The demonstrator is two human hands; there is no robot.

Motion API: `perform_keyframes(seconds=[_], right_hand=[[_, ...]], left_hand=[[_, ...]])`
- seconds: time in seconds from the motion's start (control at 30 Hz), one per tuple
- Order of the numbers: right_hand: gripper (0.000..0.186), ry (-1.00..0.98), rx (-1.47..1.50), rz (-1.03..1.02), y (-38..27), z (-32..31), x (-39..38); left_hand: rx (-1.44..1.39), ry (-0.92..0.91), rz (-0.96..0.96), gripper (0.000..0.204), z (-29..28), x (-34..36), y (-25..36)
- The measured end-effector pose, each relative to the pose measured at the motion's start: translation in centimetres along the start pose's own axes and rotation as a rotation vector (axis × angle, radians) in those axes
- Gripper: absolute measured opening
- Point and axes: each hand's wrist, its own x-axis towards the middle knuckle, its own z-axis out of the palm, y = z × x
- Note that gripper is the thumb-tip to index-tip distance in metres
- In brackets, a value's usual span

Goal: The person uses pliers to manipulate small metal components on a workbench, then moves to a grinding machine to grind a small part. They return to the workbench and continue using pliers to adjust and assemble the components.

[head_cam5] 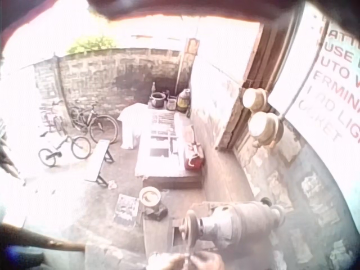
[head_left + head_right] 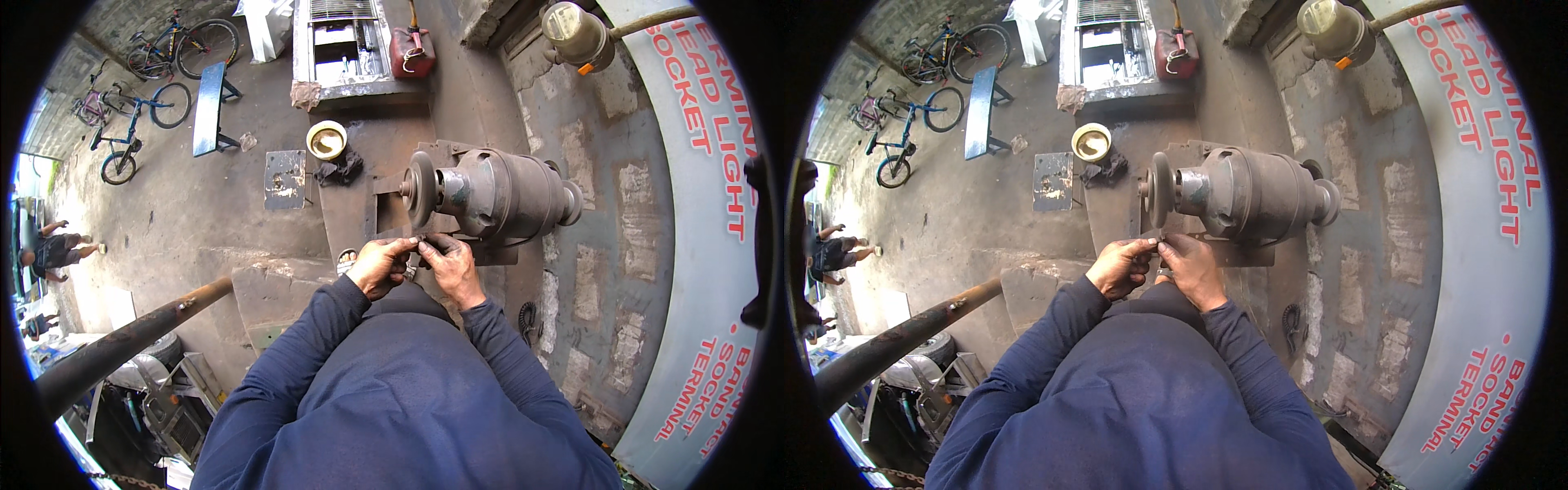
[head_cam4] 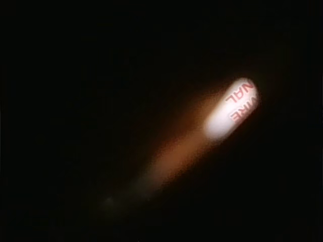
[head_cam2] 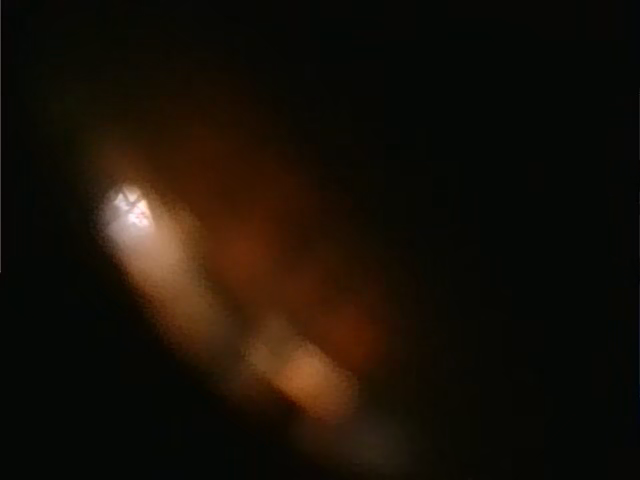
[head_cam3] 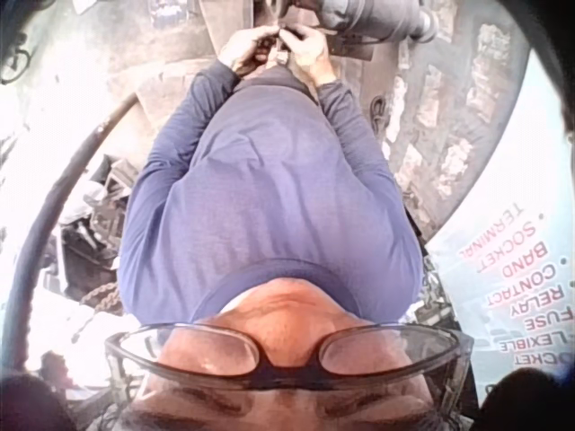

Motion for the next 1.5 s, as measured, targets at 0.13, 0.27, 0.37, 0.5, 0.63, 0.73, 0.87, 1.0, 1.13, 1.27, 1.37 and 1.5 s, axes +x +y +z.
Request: perform_keyframes(seconds=[0.13, 0.27, 0.37, 0.5, 0.63, 0.73, 0.87, 1.0, 1.13, 1.27, 1.37, 1.5], right_hand=[[0.026, -0.003, 0.655, 0.277, 3.6, 2.3, 0.4], [0.021, 0.056, 0.790, 0.240, 4.3, 3.2, 1.3], [0.018, 0.114, 0.759, 0.245, 4.5, 3.2, 1.8], [0.016, 0.139, 0.627, 0.225, 4.2, 3.3, 2.3], [0.016, 0.134, 0.622, 0.209, 4.3, 3.6, 2.4], [0.017, 0.157, 0.669, 0.219, 4.5, 3.7, 2.2], [0.019, 0.129, 0.547, 0.182, 3.1, 3.2, 1.3], [0.021, 0.074, 0.300, 0.075, 2.9, 2.1, 0.4], [0.020, 0.035, 0.271, 0.086, 2.8, 1.7, 1.3], [0.018, 0.039, 0.327, 0.150, 3.3, 2.0, 1.9], [0.017, 0.058, 0.463, 0.174, 4.0, 2.4, 2.3], [0.015, 0.043, 0.527, 0.182, 3.8, 2.3, 2.3]], left_hand=[[-0.045, 0.010, 0.007, 0.010, -1.3, 0.9, -0.4], [-0.165, -0.017, -0.084, 0.009, -1.7, 2.0, 0.2], [-0.211, -0.028, -0.164, 0.008, -1.6, 3.1, 1.0], [-0.228, -0.093, -0.156, 0.009, -2.8, 3.9, 1.0], [-0.160, -0.053, -0.156, 0.008, -1.8, 2.8, 1.9], [-0.140, -0.068, -0.159, 0.009, -1.8, 2.9, 2.1], [-0.143, -0.068, -0.152, 0.009, -1.6, 2.2, 1.7], [-0.118, -0.074, -0.116, 0.011, -1.6, 1.6, 1.0], [-0.150, -0.054, -0.121, 0.015, -1.8, 2.2, 0.8], [-0.232, -0.072, -0.128, 0.017, -2.1, 2.7, 0.5], [-0.223, -0.063, -0.140, 0.019, -1.9, 3.1, 0.6], [-0.259, 0.006, -0.130, 0.020, -1.8, 3.2, 0.5]])
